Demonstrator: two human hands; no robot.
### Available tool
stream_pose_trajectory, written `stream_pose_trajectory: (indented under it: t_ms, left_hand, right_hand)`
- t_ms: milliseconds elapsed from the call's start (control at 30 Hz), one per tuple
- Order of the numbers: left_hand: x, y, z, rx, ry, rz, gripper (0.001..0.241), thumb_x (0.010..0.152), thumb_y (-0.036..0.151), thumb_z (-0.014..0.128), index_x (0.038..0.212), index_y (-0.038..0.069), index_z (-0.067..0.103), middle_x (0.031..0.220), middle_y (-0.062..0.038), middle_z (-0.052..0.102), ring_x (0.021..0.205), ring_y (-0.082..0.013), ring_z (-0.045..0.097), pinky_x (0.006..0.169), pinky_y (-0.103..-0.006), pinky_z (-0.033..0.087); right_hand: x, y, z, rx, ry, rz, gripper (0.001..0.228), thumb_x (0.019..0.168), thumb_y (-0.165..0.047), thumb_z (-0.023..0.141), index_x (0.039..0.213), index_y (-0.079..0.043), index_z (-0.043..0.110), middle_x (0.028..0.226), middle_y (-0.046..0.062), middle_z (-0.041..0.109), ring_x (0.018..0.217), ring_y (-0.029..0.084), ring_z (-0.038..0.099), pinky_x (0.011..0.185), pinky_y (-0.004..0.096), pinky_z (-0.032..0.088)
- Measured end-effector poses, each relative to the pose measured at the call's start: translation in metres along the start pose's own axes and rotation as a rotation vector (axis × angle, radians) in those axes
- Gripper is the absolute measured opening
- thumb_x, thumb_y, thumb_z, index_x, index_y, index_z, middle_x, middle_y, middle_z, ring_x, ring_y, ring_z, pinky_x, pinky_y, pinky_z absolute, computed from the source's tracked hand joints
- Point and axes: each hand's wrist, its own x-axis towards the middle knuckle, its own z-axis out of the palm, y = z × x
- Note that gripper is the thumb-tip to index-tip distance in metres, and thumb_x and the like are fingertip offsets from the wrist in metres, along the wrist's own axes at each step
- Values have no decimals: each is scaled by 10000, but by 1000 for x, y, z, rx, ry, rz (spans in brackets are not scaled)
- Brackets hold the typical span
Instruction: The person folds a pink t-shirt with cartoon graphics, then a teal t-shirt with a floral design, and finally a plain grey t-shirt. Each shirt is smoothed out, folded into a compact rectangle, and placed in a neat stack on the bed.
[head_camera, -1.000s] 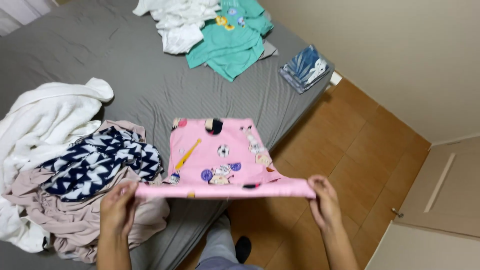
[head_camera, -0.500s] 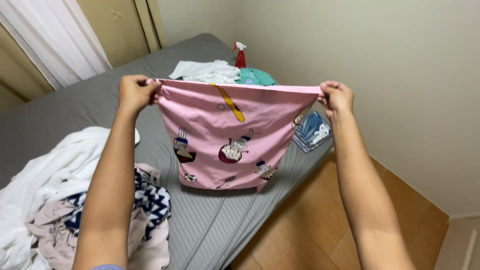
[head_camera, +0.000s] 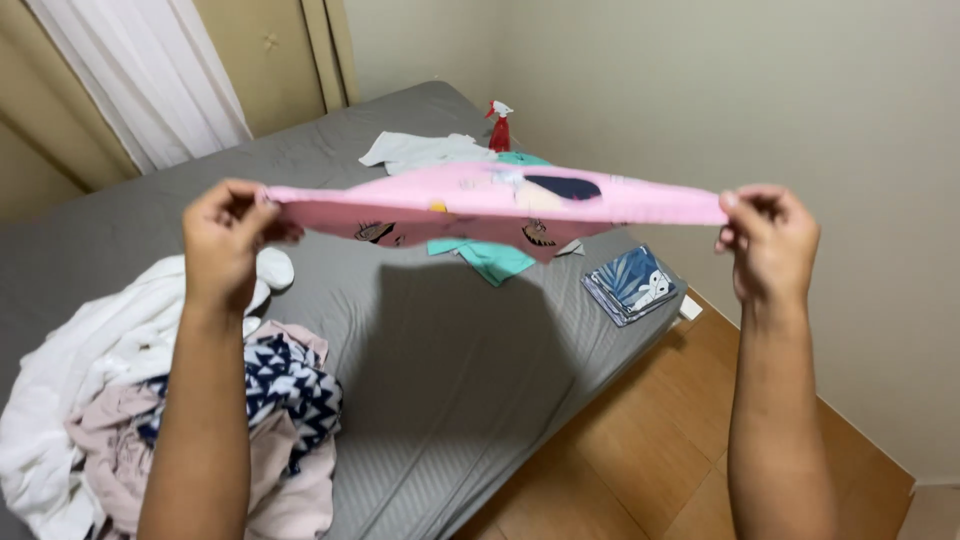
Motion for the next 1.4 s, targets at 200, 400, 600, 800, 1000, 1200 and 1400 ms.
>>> stream_pose_trajectory:
  t_ms: [200,400,600,800,1000,1200,1400]
  left_hand:
    - [-157,-91,-23,176,31,-307,106,912,18,724,1007,-16,694,850,-84,731,757,-139,708,718,-275,575]
    - [-285,-197,-41,275,90,-447,144,857,26,767,986,-18,722,853,-6,718,758,-66,650,670,-219,492]
    - [-414,-261,-55,549,93,-562,153,797,69,793,912,-14,735,762,-10,692,696,-79,596,643,-249,476]
    - [-515,-296,-81,648,23,-711,179,781,100,832,893,-16,752,734,-45,716,684,-97,624,651,-267,509]
    - [-506,-303,-86,541,90,-707,162,834,90,809,932,-25,753,783,-51,745,712,-108,645,673,-272,518]
    - [-389,-284,-56,379,223,-711,163,877,99,794,976,-26,761,858,-40,740,769,-97,636,696,-257,475]
    - [-259,-336,-35,189,316,-812,210,903,129,782,1050,-12,730,874,-22,718,758,-85,633,702,-219,505]
  right_hand:
    - [-108,90,-57,-28,92,353,50,935,25,666,976,-5,664,823,107,658,638,161,631,575,285,574]
    - [-218,268,-141,19,93,611,89,927,3,679,1016,-7,677,935,95,680,739,174,659,643,313,590]
    - [-350,366,-201,-65,165,857,94,909,27,693,999,5,678,919,113,683,722,209,647,634,327,580]
    - [-434,367,-232,-133,172,1057,96,912,7,666,1003,-2,694,871,123,700,678,218,654,635,339,592]
    - [-428,363,-240,-80,92,1142,133,924,-7,656,1045,-4,712,881,119,717,682,201,657,657,337,594]
    - [-343,386,-218,191,159,1064,159,974,1,588,1106,50,663,925,163,696,740,220,687,716,336,617]
    - [-234,473,-197,191,176,1010,112,973,-7,578,1061,36,633,892,157,698,724,235,685,691,361,618]
